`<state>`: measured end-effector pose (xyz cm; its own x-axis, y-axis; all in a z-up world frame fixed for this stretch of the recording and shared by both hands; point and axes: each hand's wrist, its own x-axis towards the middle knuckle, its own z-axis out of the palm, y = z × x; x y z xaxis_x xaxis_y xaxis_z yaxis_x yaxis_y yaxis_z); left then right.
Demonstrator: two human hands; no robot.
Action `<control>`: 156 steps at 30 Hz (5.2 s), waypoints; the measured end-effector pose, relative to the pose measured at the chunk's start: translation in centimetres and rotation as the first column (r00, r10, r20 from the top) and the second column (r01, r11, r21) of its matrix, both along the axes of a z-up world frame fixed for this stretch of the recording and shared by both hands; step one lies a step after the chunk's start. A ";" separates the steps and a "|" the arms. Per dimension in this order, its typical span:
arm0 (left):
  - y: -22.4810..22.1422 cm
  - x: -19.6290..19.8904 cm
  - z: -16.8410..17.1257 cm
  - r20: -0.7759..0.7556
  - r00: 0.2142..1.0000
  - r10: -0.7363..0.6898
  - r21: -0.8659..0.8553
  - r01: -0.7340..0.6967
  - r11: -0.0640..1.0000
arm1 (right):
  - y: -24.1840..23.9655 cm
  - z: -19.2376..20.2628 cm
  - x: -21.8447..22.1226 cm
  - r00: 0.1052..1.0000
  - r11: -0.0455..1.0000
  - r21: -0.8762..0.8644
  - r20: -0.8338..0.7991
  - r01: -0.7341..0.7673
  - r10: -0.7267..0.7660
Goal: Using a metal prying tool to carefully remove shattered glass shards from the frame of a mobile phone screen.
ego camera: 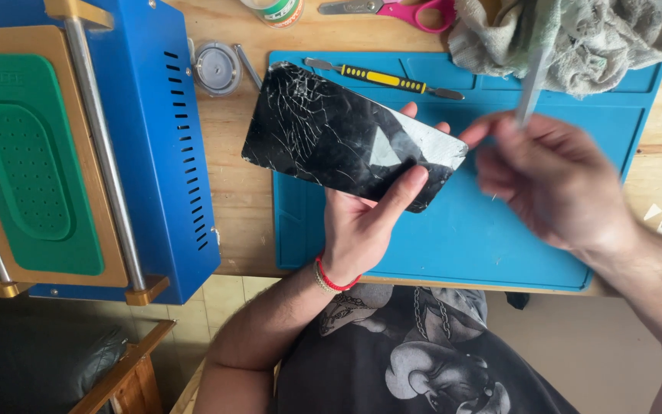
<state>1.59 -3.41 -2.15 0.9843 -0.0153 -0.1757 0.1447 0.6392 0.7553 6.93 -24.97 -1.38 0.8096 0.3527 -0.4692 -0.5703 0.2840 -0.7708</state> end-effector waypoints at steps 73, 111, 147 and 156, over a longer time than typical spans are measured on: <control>0.9 -0.4 -0.2 -0.187 0.982 0.010 0.099 0.009 0.995 | 2.0 4.3 1.3 0.919 0.835 -0.541 0.270 -0.103 0.288; 0.9 1.1 1.5 -0.104 0.995 0.002 0.393 0.040 0.919 | 1.2 2.0 1.6 0.900 0.919 -0.382 0.359 -0.102 0.249; 0.1 0.6 1.3 -0.074 0.994 0.076 0.593 -0.017 0.805 | 0.3 3.3 3.0 0.898 0.818 -0.463 0.097 -0.342 0.430; 0.8 1.1 1.9 -0.057 0.998 -0.020 0.648 0.052 0.760 | -0.1 3.6 3.8 0.821 0.729 -0.503 0.065 -0.464 0.567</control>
